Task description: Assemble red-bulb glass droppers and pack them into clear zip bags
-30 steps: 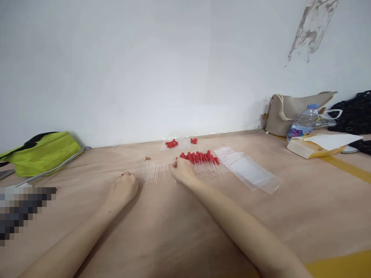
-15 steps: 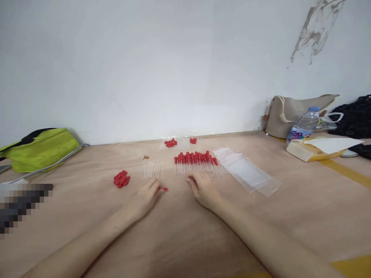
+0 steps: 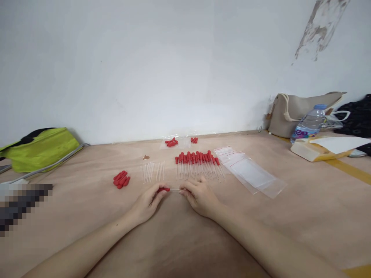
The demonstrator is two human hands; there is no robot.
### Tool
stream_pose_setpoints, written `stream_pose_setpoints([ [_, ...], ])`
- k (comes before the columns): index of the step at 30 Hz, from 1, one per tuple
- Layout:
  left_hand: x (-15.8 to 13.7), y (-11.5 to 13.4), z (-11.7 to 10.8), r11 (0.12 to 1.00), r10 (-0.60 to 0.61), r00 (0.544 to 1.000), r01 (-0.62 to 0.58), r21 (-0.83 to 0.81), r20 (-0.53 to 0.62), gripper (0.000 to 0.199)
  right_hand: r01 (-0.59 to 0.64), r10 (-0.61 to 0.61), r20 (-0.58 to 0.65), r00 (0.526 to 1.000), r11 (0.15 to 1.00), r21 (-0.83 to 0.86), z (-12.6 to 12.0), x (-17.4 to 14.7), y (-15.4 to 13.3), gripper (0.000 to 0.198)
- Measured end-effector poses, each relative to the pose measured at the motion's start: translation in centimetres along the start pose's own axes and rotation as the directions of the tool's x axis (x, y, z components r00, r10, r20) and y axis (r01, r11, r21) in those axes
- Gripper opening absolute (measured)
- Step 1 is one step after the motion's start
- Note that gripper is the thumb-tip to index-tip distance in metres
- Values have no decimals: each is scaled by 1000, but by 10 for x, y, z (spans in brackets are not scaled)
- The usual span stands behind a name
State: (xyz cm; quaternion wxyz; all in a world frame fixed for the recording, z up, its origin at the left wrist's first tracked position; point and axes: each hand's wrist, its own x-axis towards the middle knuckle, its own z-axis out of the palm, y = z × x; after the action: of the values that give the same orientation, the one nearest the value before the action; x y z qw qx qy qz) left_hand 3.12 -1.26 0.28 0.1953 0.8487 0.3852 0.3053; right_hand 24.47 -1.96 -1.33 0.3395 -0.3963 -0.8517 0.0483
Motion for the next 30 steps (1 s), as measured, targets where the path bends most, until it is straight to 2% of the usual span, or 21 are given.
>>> stream_pose_setpoints([
  [4, -2, 1, 2, 999, -43, 998, 44, -25, 56, 19, 10, -11, 17, 1000, 996, 92, -2, -1, -3, 16],
  [12, -2, -4, 3, 1000, 10, 999, -10, -9, 48, 21, 19, -16, -22, 1000, 990, 142, -1, -2, -1, 17],
  [20, -1, 1, -1, 999, 21, 996, -18, -36, 87, 18, 94, -94, -7, 996, 990, 103, 0, -1, 2, 17],
  [24, -1, 5, -4, 998, 67, 989, -64, -25, 133, 21, 114, -114, 0, 993, 990, 80, 1, 0, 5, 17],
  [30, -2, 4, -3, 993, 120, 976, -122, -1, 179, 25, 131, -131, 9, 991, 988, -76, -2, -2, 3, 19],
])
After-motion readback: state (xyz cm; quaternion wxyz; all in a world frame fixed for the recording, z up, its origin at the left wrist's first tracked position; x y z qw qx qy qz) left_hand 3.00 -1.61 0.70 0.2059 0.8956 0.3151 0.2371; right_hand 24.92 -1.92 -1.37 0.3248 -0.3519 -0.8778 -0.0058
